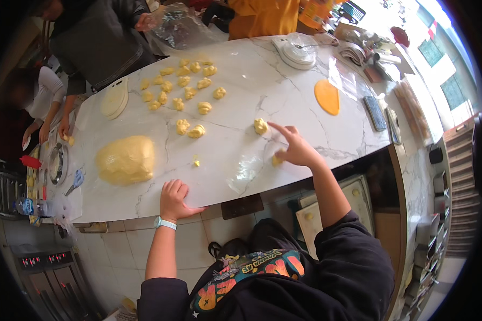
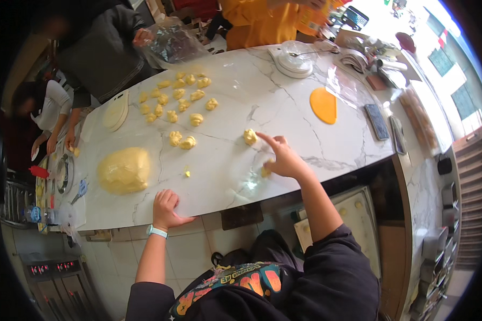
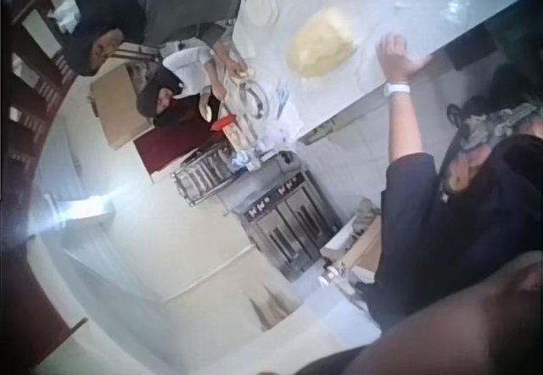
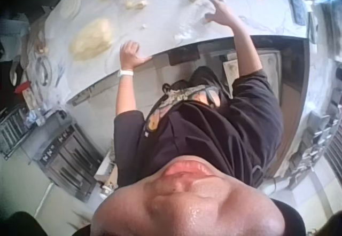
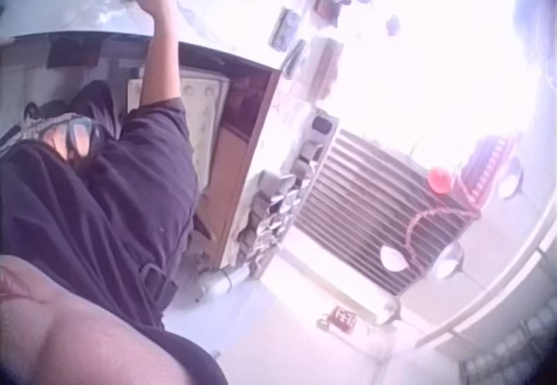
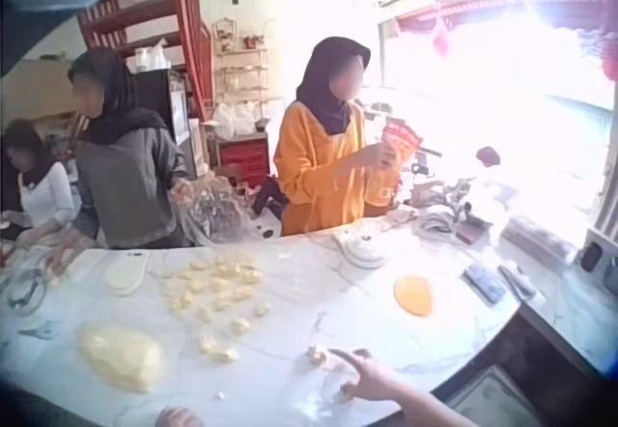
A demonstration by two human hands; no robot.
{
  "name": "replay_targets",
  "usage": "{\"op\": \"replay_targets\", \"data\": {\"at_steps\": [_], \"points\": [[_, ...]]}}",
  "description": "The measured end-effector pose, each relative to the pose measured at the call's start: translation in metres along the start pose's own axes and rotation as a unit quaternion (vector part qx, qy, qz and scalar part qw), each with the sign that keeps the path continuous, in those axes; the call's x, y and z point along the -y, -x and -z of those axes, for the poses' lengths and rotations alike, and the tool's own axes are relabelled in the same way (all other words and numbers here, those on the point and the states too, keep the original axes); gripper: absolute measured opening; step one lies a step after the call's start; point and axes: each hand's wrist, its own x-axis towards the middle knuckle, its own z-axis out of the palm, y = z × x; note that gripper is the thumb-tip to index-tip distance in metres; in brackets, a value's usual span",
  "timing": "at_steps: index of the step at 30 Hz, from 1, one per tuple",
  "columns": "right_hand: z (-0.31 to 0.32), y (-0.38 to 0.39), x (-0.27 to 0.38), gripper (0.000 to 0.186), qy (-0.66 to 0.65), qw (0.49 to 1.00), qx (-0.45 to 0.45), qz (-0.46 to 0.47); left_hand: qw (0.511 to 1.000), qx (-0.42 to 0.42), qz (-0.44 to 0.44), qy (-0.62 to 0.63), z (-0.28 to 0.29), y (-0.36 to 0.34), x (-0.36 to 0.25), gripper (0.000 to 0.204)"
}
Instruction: The person rolls pieces of dough into balls, places them on a baking tray, and then slides the tray into a rack.
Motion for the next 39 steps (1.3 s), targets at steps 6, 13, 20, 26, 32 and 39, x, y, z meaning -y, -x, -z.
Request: {"op": "replay_targets", "data": {"at_steps": [6, 13, 20, 26, 32, 39], "points": [[-0.043, 0.032, -0.004, 0.016, 0.066, 0.995, -0.059, 0.045, 1.0, -0.004, -0.015, -0.006, -0.003, -0.005, -0.003, 0.064], [-0.083, 0.001, 0.029, 0.012, -0.095, 0.99, -0.07, 0.073, 1.0, -0.003, 0.001, -0.019, -0.002, 0.002, -0.003, 0.062], [-0.029, -0.011, -0.043, 0.013, 0.114, 0.965, -0.231, 0.058, 1.0, 0.002, -0.005, -0.016, -0.006, -0.004, -0.004, 0.063], [-0.069, 0.039, -0.017, 0.014, -0.078, 0.984, -0.089, 0.136, 1.0, -0.005, -0.007, -0.006, -0.002, 0.001, -0.002, 0.062], [-0.031, -0.019, -0.049, 0.013, 0.094, 0.959, -0.264, 0.047, 1.0, 0.001, -0.01, -0.014, -0.006, -0.006, -0.004, 0.064], [-0.038, 0.04, -0.038, 0.019, -0.07, 0.987, -0.121, 0.075, 1.0, -0.006, -0.005, -0.023, -0.001, 0.002, -0.003, 0.062]]}}
